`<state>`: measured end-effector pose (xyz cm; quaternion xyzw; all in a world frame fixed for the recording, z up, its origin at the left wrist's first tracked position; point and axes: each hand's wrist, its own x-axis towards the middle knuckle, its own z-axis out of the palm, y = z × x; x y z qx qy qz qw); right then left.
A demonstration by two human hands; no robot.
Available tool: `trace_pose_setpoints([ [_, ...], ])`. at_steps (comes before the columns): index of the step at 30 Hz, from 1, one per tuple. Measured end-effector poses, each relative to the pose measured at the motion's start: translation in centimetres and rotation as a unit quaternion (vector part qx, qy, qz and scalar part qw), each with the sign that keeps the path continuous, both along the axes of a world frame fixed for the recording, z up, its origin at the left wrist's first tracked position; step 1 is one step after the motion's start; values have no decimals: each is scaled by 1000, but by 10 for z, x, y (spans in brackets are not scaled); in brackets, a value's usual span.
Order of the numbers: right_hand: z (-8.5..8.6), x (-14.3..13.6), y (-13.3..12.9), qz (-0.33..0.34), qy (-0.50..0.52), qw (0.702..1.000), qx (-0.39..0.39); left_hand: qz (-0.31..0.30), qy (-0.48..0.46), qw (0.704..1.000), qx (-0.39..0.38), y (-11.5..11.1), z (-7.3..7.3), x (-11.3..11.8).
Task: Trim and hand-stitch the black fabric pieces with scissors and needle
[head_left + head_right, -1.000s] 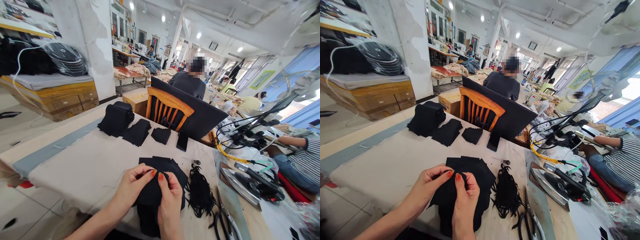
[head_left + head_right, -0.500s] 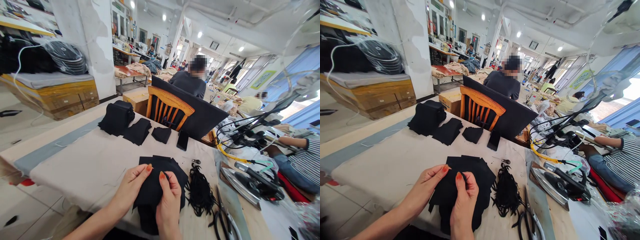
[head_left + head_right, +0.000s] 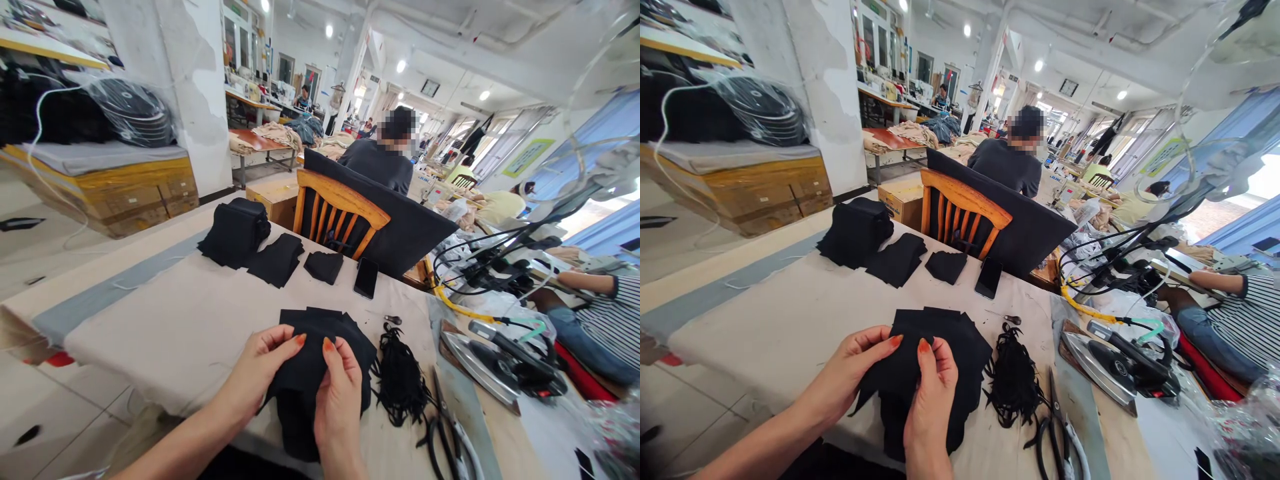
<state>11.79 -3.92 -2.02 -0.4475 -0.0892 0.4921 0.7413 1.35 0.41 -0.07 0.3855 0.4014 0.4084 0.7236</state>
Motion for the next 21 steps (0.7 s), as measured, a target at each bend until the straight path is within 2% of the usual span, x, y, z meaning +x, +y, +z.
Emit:
trace_pose_setpoints([
  [9, 2, -2, 3, 12, -60, 998, 17, 16, -34, 997, -68, 0, 0, -7],
  [12, 1, -1, 3, 33, -77, 996, 19, 4, -26, 998, -55, 2, -5, -9],
  [14, 1, 0, 3, 38, -100, 994, 22, -16, 10, 1000, -11, 4, -7, -11],
  [16, 2, 2, 3, 30, -140, 989, 28, -11, 89, 994, 68, 7, -5, -14],
  [19, 3, 4, 3, 28, -208, 977, 42, 7, 224, 953, 204, 11, 5, -17],
  [21, 4, 5, 3, 46, -249, 966, 56, -25, 259, 929, 265, 13, 13, -18],
])
